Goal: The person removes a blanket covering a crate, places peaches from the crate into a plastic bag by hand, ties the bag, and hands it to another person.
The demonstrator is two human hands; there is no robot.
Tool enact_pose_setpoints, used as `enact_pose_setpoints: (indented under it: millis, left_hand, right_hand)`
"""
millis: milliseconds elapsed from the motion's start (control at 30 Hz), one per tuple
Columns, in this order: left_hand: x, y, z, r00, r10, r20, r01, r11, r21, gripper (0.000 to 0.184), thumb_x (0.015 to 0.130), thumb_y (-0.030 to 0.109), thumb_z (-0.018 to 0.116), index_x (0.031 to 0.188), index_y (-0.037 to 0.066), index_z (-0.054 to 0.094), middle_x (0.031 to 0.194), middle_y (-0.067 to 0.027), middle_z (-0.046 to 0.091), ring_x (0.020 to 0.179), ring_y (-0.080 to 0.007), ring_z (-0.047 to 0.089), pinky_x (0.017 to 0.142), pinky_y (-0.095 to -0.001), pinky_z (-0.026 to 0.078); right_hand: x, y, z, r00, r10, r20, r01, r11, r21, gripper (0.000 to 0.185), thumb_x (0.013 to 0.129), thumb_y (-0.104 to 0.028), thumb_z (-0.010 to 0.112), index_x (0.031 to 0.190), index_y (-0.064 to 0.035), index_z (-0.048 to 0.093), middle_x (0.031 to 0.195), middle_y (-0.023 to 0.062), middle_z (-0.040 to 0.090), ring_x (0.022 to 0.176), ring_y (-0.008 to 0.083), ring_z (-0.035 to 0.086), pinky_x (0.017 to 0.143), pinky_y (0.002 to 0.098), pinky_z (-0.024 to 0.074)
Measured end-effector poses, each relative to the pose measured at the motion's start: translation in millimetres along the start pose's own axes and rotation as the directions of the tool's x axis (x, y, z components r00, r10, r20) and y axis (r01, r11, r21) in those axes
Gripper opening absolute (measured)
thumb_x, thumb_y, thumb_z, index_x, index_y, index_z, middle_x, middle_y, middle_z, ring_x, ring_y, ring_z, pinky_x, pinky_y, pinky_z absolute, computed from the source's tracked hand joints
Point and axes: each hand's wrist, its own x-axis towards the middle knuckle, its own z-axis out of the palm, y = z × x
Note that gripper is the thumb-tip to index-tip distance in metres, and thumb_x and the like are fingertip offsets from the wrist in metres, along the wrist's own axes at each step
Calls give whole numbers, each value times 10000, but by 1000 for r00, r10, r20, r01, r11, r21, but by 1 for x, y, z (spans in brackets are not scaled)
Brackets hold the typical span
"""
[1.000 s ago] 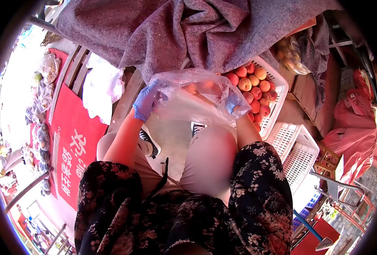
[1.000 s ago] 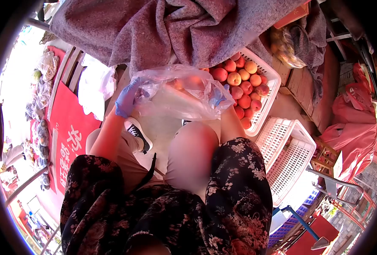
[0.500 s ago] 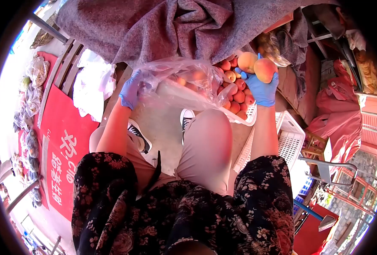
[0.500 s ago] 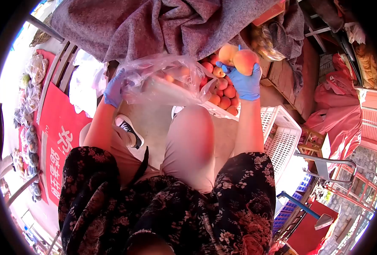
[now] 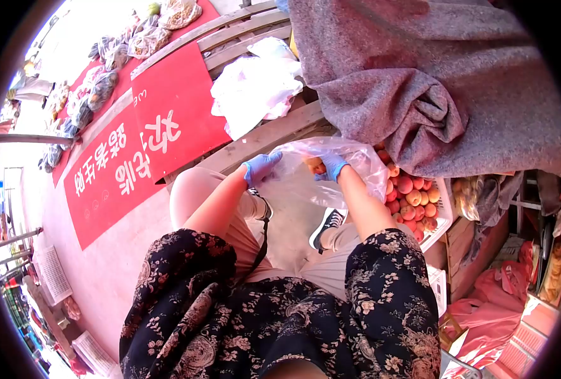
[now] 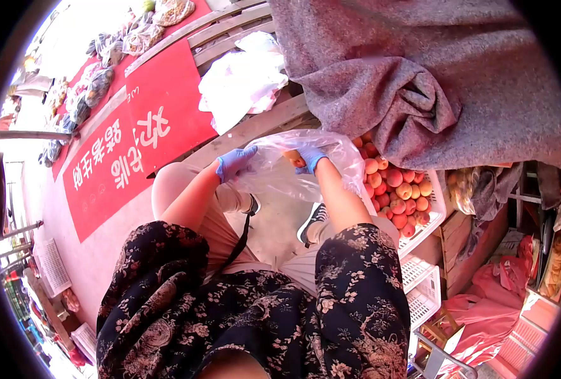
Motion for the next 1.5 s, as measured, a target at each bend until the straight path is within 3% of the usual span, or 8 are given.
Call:
enact_pose_setpoints:
  millis: [100, 167, 367, 433, 767, 1067, 1167, 1500]
  left_hand:
    - [-10, -23, -36, 986, -79, -147, 68, 995, -77, 505, 829, 503, 437, 926, 27, 577, 682, -75, 544, 493, -143, 470, 405, -287, 374]
    - [-6, -35, -67, 962, -88, -259, 22, 969, -247, 384, 828, 421, 502, 948, 59, 534, 735, -38, 547, 514, -103, 438, 406, -248, 336]
    - [-2, -29, -103, 874, -78, -480, -224, 811, -540, 235, 829, 243, 537, 877, 15, 567, 732, -29, 562, 600, -101, 482, 510, -248, 369]
    - [3, -24, -109, 891, -26, -452, -257, 792, -553, 268, 842, 277, 527, 868, 16, 580, 705, -26, 559, 533, -93, 441, 486, -230, 336]
    - [5, 25, -113, 887, -20, -461, -346, 632, -693, 233, 830, 293, 520, 973, 122, 588, 731, -4, 555, 564, -54, 449, 457, -201, 317]
    - [3, 27, -120, 957, 68, -283, -273, 545, -793, 277, 869, 341, 452, 1029, 141, 559, 624, 15, 472, 437, -54, 333, 398, -193, 251]
    - [2, 26, -116, 949, 36, -313, -275, 580, -767, 287, 876, 346, 439, 1039, 142, 557, 596, 14, 464, 416, -59, 314, 395, -200, 245]
    - [-44, 16, -76, 906, 125, -405, -349, 762, -545, 294, 864, 345, 476, 1063, 151, 575, 563, 23, 434, 418, -59, 303, 393, -206, 220]
  right_hand:
    - [31, -13, 50, 888, -159, -431, 25, 954, -299, 298, 755, -443, 592, 796, -150, 565, 511, -3, 471, 353, 92, 373, 306, 272, 254]
    - [93, -10, 32, 854, -455, -251, 36, 534, -845, 485, 680, -530, 603, 914, -105, 587, 691, 70, 578, 551, 168, 540, 464, 310, 424]
    - [97, -90, 130, 711, -696, -100, -284, -154, -946, 633, 582, -500, 632, 1074, -106, 581, 1130, 142, 536, 1057, 276, 507, 878, 384, 415]
    - [115, -108, 134, 864, -441, -245, -293, -44, -955, 605, 582, -478, 641, 1060, -112, 588, 1117, 132, 538, 1033, 276, 516, 854, 383, 430]
    - [127, -81, 88, 654, -752, -79, 101, 190, -977, 748, 566, -355, 728, 1240, -268, 418, 1330, 153, 221, 1089, 361, 433, 907, 433, 394]
    - [114, -63, 54, 711, -695, -111, 435, 558, -706, 542, 717, -169, 626, 1207, -24, 446, 1109, 223, 527, 1029, 326, 516, 889, 354, 406]
    - [59, -77, 63, 626, -778, -59, 143, 188, -972, 595, 724, -230, 617, 1231, 1, 405, 1127, 245, 509, 1042, 350, 504, 889, 373, 401]
    - [-25, -76, 84, 619, -701, -355, -87, 388, -917, 910, 724, -308, 608, 1370, -64, 16, 1221, 322, 373, 1089, 392, 455, 923, 385, 382]
